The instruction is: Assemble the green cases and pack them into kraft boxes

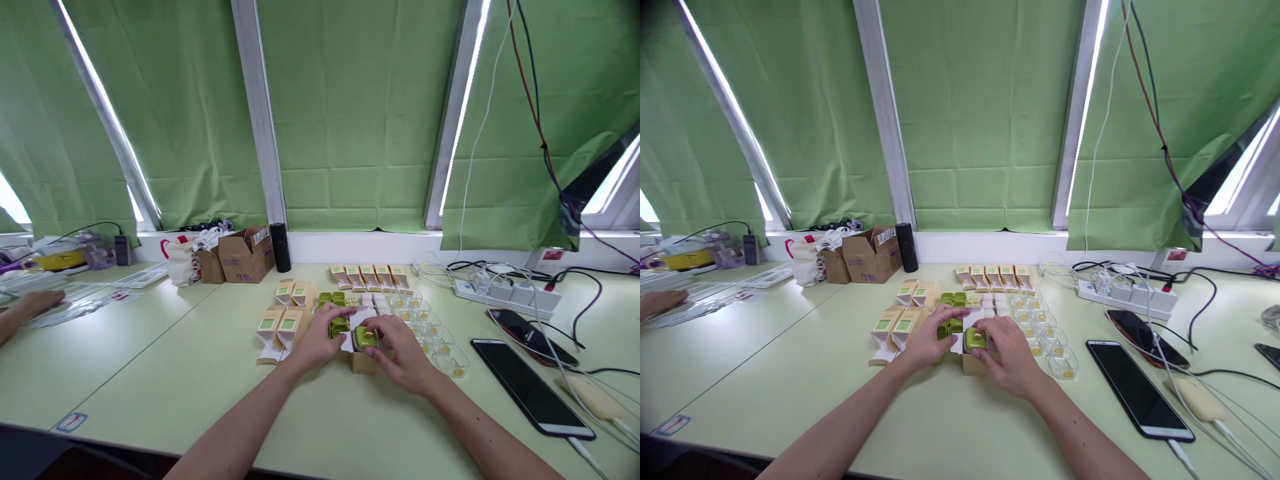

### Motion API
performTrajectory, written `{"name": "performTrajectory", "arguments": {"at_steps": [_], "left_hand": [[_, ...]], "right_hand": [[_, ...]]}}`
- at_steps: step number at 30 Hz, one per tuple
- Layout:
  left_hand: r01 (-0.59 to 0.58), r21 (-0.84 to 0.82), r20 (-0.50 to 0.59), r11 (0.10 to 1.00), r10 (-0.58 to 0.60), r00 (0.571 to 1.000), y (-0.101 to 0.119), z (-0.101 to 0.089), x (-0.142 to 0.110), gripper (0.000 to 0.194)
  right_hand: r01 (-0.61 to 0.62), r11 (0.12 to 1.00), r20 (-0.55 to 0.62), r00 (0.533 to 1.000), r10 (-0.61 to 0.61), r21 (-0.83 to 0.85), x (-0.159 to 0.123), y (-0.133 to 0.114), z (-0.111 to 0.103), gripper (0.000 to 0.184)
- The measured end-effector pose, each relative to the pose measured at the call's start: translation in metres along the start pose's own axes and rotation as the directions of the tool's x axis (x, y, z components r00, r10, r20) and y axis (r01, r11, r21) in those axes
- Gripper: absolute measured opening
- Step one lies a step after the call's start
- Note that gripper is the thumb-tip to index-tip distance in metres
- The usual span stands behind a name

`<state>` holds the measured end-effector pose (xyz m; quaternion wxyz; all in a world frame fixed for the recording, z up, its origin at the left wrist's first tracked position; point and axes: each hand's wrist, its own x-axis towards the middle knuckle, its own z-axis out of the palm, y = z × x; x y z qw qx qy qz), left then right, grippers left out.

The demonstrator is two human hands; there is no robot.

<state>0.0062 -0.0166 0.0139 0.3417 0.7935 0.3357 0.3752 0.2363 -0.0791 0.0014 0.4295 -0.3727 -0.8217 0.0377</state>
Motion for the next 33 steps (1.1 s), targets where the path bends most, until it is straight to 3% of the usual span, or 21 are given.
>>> {"name": "performTrajectory", "arguments": {"at_steps": [3, 14, 21, 33], "left_hand": [[0.003, 0.0, 0.005, 1.0, -0.003, 1.0, -0.002, 0.0, 0.0, 0.062], [-0.009, 0.004, 0.004, 1.0, 0.009, 1.0, -0.001, 0.0, 0.0, 0.063], [-0.002, 0.008, 0.011, 1.0, 0.002, 1.0, 0.0, 0.0, 0.0, 0.062], [0.001, 0.015, 0.015, 1.0, -0.001, 1.0, 0.004, 0.0, 0.0, 0.062]], "right_hand": [[-0.002, 1.0, -0.006, 1.0, 0.002, 0.014, 0.001, 0.0, 0.003, 0.009], [-0.036, 0.997, -0.077, 0.996, 0.041, 0.067, 0.001, 0.007, 0.012, 0.014], [-0.168, 0.973, -0.059, 0.982, 0.179, 0.159, 0.003, 0.001, 0.013, 0.016], [-0.298, 0.934, -0.007, 0.952, 0.305, 0.2, 0.007, 0.004, 0.016, 0.015]]}}
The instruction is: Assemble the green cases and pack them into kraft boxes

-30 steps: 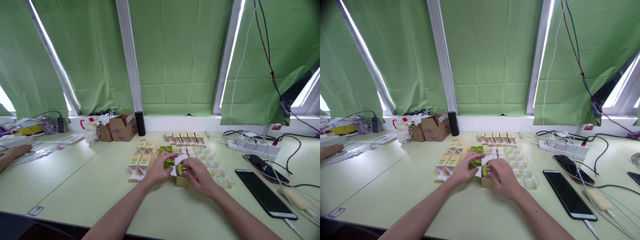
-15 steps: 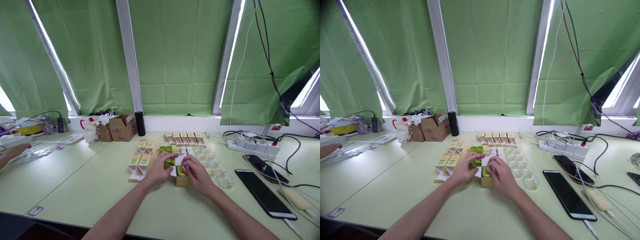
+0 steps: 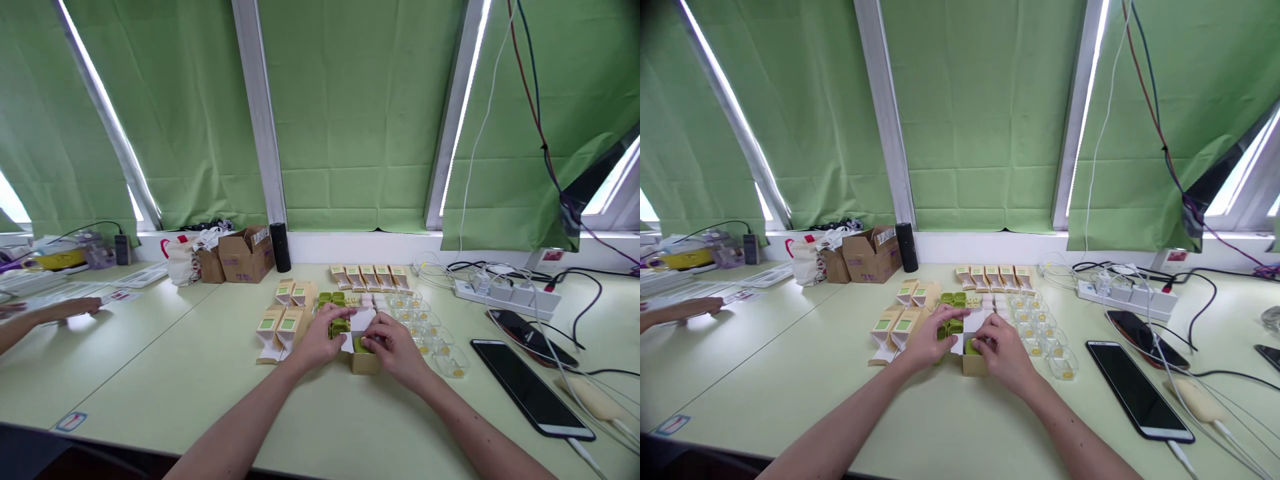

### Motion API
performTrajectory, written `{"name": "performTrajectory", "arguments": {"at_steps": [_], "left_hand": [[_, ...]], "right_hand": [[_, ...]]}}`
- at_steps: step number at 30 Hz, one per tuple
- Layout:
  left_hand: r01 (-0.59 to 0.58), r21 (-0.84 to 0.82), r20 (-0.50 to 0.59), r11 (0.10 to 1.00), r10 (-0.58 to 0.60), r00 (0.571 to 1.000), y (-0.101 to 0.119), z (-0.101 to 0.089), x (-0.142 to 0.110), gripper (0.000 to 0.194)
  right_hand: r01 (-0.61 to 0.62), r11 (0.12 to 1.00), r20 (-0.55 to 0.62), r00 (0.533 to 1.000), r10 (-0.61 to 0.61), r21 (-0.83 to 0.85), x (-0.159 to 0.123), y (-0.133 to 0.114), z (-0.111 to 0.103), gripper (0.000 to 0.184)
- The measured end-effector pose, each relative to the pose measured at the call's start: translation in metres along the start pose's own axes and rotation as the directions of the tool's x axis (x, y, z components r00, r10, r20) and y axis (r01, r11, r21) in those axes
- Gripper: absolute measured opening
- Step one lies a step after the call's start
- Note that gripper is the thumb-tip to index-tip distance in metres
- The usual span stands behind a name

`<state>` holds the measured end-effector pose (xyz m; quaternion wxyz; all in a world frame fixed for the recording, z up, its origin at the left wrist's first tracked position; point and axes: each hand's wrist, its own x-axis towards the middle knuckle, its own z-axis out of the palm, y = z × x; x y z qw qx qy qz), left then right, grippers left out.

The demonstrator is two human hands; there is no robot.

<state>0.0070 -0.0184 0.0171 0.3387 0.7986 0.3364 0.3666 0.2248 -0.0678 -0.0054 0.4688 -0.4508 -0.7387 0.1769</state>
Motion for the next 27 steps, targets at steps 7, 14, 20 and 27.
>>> {"name": "performTrajectory", "arguments": {"at_steps": [7, 14, 20, 27], "left_hand": [[-0.01, -0.004, 0.002, 1.0, 0.01, 1.0, -0.003, 0.0, 0.0, 0.061], [-0.018, -0.027, -0.011, 0.999, 0.018, 1.0, -0.006, 0.0, 0.0, 0.061], [-0.026, -0.077, -0.023, 0.997, 0.024, 0.999, -0.006, 0.0, 0.001, 0.057], [0.004, -0.136, -0.018, 0.991, -0.007, 1.0, -0.008, 0.001, 0.003, 0.044]], "right_hand": [[-0.001, 1.0, 0.008, 1.0, 0.001, 0.01, 0.0, -0.002, -0.001, 0.017], [0.025, 1.0, -0.056, 0.998, -0.026, -0.015, -0.001, 0.0, -0.001, 0.023], [-0.042, 0.999, -0.248, 0.967, 0.048, 0.03, 0.001, 0.006, -0.007, 0.024], [-0.154, 0.977, -0.307, 0.932, 0.194, 0.15, 0.003, 0.014, -0.008, 0.022]]}}
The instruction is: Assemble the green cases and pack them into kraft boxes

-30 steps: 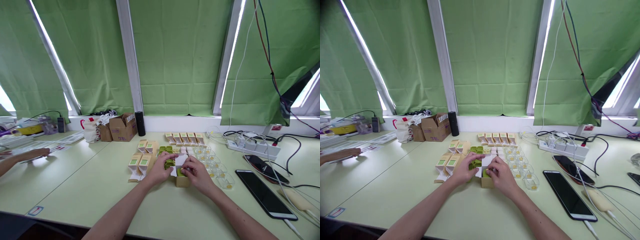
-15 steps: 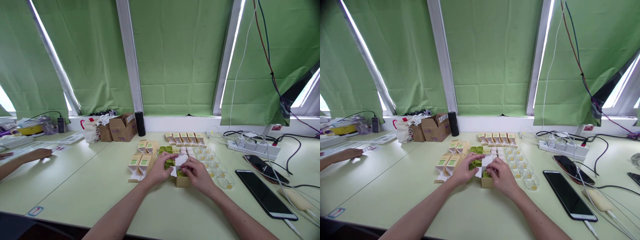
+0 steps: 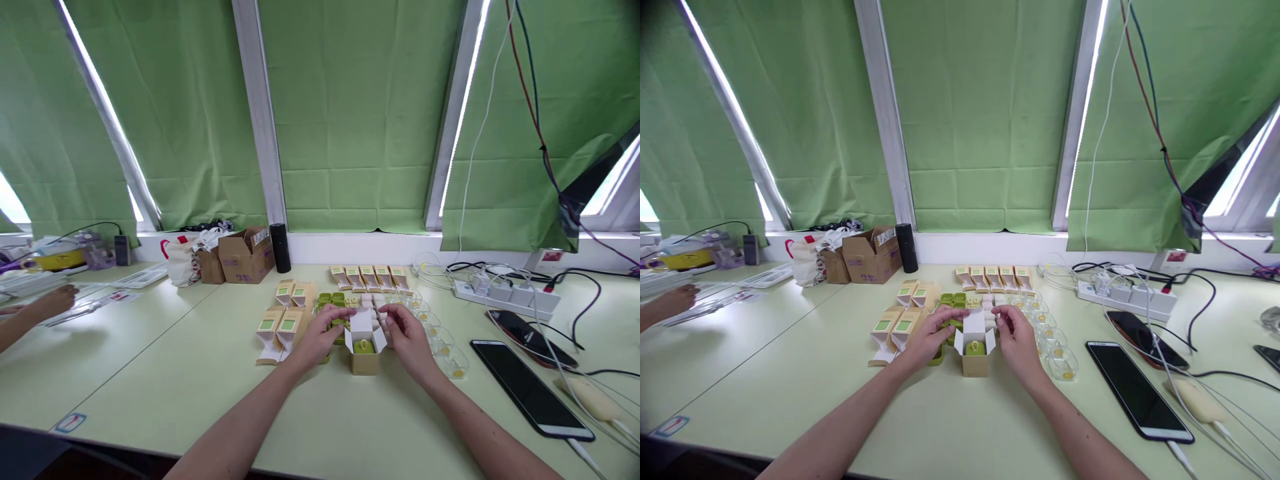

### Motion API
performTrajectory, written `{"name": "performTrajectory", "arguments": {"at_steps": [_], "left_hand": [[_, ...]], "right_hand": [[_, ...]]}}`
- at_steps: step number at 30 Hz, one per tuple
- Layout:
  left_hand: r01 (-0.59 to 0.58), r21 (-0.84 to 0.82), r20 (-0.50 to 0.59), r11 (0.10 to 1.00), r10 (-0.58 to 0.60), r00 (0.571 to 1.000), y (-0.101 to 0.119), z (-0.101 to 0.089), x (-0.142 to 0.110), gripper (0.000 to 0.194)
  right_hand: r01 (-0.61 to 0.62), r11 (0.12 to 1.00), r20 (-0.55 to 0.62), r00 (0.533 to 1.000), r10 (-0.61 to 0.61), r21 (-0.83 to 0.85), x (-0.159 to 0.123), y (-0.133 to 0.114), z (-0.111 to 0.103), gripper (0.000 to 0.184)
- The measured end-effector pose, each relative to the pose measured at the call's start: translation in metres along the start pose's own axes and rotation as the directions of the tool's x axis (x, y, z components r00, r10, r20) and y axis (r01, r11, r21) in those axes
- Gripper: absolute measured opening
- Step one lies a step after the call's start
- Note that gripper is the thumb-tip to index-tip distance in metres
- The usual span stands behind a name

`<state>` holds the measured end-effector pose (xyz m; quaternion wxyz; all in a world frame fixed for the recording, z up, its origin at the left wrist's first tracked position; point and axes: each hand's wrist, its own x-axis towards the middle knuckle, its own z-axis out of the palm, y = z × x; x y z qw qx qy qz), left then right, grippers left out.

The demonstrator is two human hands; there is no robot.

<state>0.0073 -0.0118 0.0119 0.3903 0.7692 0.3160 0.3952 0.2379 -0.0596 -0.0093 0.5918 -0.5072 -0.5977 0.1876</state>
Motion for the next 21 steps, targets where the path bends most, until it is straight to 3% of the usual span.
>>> {"name": "performTrajectory", "arguments": {"at_steps": [6, 13, 21], "left_hand": [[-0.018, 0.043, -0.042, 0.999, 0.019, 0.999, -0.001, 0.005, -0.003, 0.048], [-0.037, 0.15, -0.048, 0.988, 0.044, 0.998, 0.003, 0.008, -0.006, 0.037], [0.014, 0.19, -0.063, 0.982, -0.002, 0.998, 0.007, 0.012, -0.007, 0.034]], "right_hand": [[-0.015, 0.997, 0.011, 1.0, 0.015, 0.072, -0.001, 0.002, 0.003, 0.019], [-0.046, 0.988, 0.078, 0.996, 0.035, 0.144, -0.002, 0.006, 0.005, 0.027], [-0.06, 0.981, 0.118, 0.992, 0.038, 0.187, -0.003, 0.004, 0.006, 0.03]]}}
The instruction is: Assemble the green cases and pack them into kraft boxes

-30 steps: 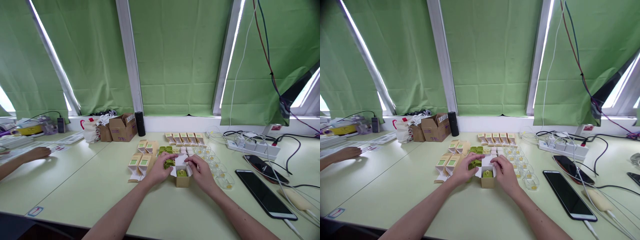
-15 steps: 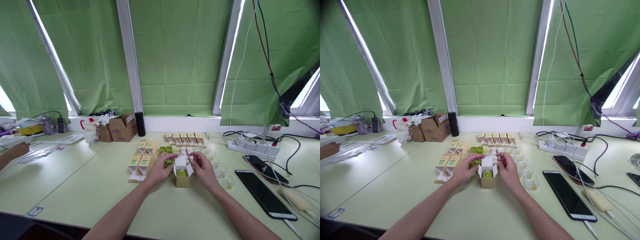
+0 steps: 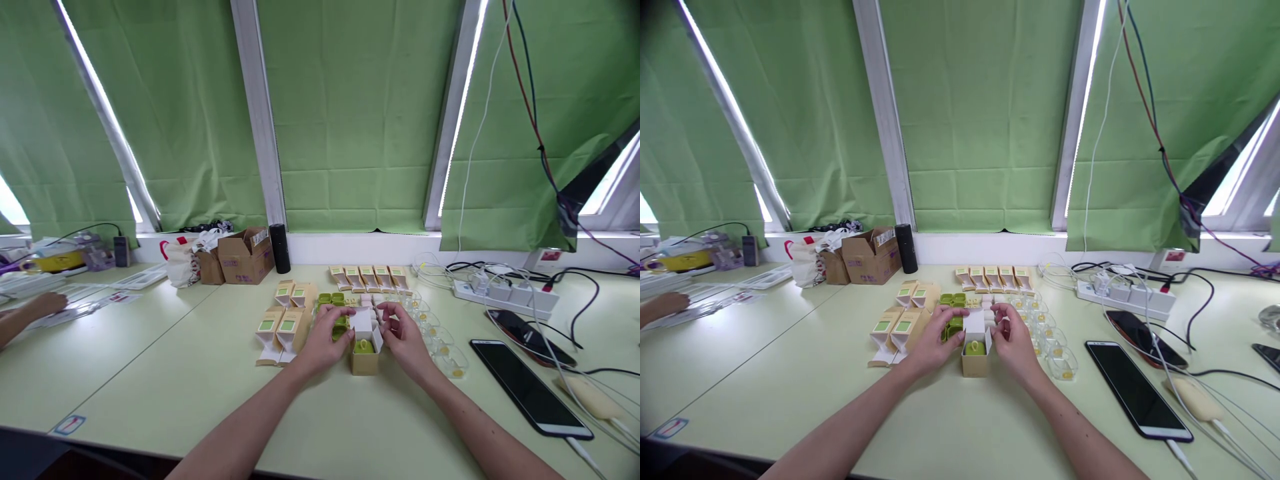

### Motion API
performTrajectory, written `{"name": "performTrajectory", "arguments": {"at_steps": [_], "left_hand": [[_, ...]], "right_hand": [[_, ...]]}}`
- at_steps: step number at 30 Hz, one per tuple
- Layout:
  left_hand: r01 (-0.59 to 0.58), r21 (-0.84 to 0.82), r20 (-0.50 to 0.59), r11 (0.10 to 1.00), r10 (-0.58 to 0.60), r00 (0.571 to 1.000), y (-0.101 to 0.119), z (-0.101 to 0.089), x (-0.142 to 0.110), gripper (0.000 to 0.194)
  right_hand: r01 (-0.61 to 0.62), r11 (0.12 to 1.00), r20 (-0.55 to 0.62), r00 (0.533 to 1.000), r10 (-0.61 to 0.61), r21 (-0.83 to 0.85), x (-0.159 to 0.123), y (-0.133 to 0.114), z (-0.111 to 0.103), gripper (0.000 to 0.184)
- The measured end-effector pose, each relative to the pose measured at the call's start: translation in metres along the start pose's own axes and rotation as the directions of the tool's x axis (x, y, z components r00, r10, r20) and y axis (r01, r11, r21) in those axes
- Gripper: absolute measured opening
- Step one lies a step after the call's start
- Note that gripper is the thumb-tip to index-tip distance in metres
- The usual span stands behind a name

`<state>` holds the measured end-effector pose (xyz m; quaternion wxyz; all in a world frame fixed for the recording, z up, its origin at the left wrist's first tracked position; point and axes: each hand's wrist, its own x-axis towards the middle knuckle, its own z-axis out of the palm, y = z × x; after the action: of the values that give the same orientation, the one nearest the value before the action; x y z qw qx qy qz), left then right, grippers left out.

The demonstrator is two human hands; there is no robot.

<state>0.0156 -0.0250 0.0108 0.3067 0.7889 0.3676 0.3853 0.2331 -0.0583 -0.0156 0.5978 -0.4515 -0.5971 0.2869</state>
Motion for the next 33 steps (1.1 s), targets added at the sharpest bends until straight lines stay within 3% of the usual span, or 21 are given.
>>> {"name": "performTrajectory", "arguments": {"at_steps": [10, 33], "left_hand": [[-0.044, 0.1, 0.023, 0.994, 0.042, 0.999, 0.01, 0.003, -0.002, 0.031], [-0.026, 0.103, -0.034, 0.994, 0.03, 0.999, 0.005, 0.011, -0.002, 0.033]], "right_hand": [[-0.046, 0.998, 0.046, 0.998, 0.044, 0.04, -0.002, -0.004, 0.002, 0.032], [-0.086, 0.996, 0.096, 0.992, 0.086, -0.011, -0.008, -0.004, 0.011, 0.04]]}}
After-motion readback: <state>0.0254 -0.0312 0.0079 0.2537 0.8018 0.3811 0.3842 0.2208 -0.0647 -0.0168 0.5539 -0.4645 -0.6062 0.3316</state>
